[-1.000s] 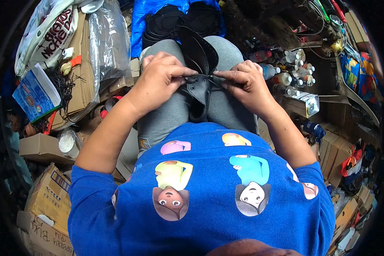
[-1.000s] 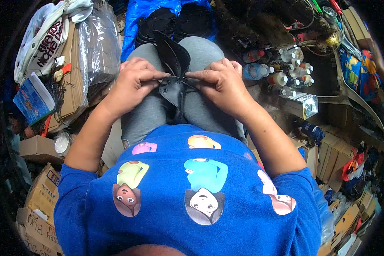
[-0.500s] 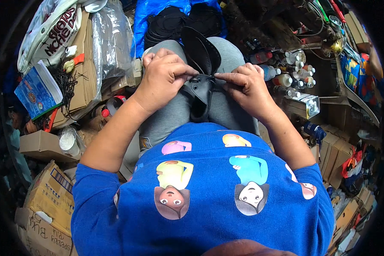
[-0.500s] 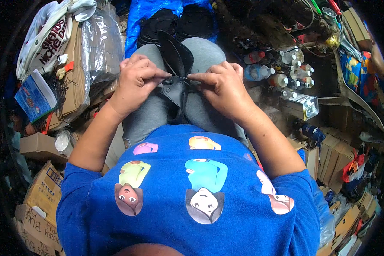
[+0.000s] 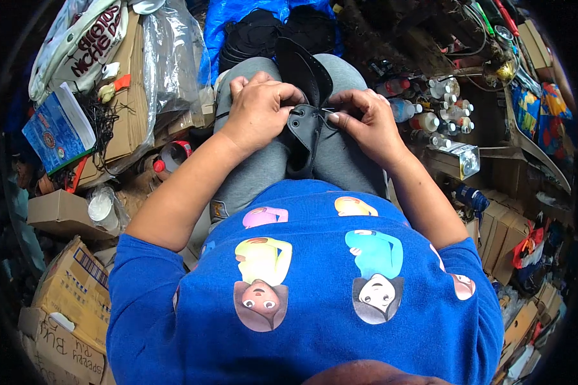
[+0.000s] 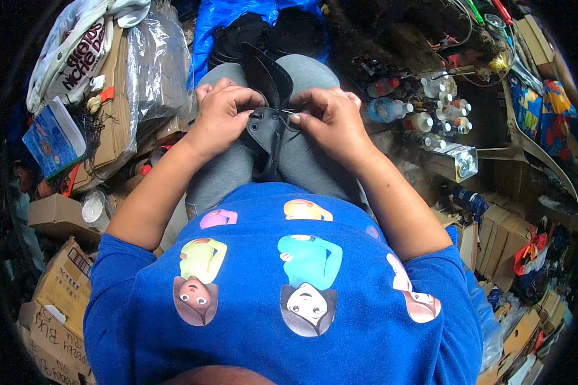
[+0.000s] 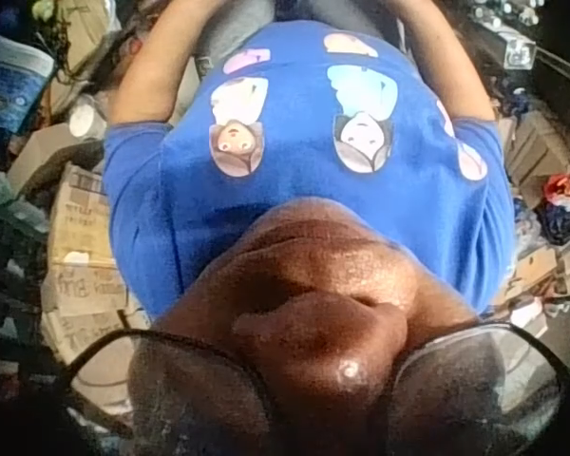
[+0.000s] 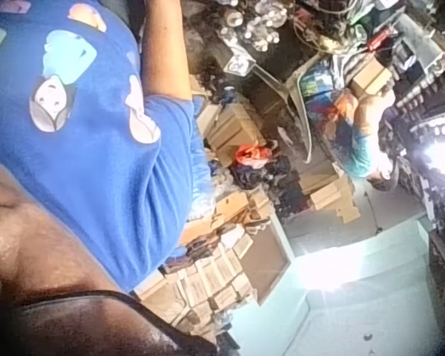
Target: Threading laces through the eyelets of a black shoe upper part while holding it in the lap.
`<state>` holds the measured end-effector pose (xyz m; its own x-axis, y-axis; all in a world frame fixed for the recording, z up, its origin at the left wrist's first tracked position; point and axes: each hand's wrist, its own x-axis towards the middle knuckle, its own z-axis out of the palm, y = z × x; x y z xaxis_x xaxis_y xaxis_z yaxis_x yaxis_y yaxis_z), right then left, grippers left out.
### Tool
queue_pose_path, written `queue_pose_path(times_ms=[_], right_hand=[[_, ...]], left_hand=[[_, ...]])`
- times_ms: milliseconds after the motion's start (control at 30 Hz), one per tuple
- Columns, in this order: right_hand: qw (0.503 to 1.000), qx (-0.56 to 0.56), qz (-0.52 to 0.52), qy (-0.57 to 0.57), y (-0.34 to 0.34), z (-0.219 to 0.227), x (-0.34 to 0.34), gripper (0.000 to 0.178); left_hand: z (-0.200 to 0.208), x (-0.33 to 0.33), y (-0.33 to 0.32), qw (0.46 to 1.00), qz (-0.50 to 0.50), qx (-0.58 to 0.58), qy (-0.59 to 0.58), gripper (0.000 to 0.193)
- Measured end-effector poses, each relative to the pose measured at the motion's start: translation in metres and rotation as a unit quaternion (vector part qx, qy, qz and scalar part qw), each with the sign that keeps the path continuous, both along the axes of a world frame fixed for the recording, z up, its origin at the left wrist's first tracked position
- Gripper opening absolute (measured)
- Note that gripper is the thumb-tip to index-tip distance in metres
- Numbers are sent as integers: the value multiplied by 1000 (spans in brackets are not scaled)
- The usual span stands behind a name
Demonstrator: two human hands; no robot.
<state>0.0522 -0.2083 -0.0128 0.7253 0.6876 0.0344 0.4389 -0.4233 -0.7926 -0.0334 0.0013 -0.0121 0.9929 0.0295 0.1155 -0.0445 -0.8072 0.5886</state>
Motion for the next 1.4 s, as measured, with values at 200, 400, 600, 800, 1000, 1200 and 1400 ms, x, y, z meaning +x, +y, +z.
queue_pose_path(times_ms=[200,400,600,800,1000,1200,1400], right_hand=[[1000,-6,-9,13,8,-3,0,15],[997,-13,23,-78,9,2,3,15],[990,70,-1,122,-21,-10,11,21],[997,40,6,62,-35,-13,14,20],[981,83,-6,176,-61,23,29,17],[979,-93,-2,-180,-38,33,52,21],[890,-218,199,-347,6,38,11,9]], left_hand=[[1,1,-9,999,30,-25,29,15],[-1,1,6,994,-3,-36,-102,5],[13,-11,12,997,-14,-25,-77,8],[32,1,0,988,-121,96,24,18],[24,7,5,980,-167,107,-16,19],[33,24,1,959,-214,176,58,12],[37,19,4,955,-216,187,81,13]])
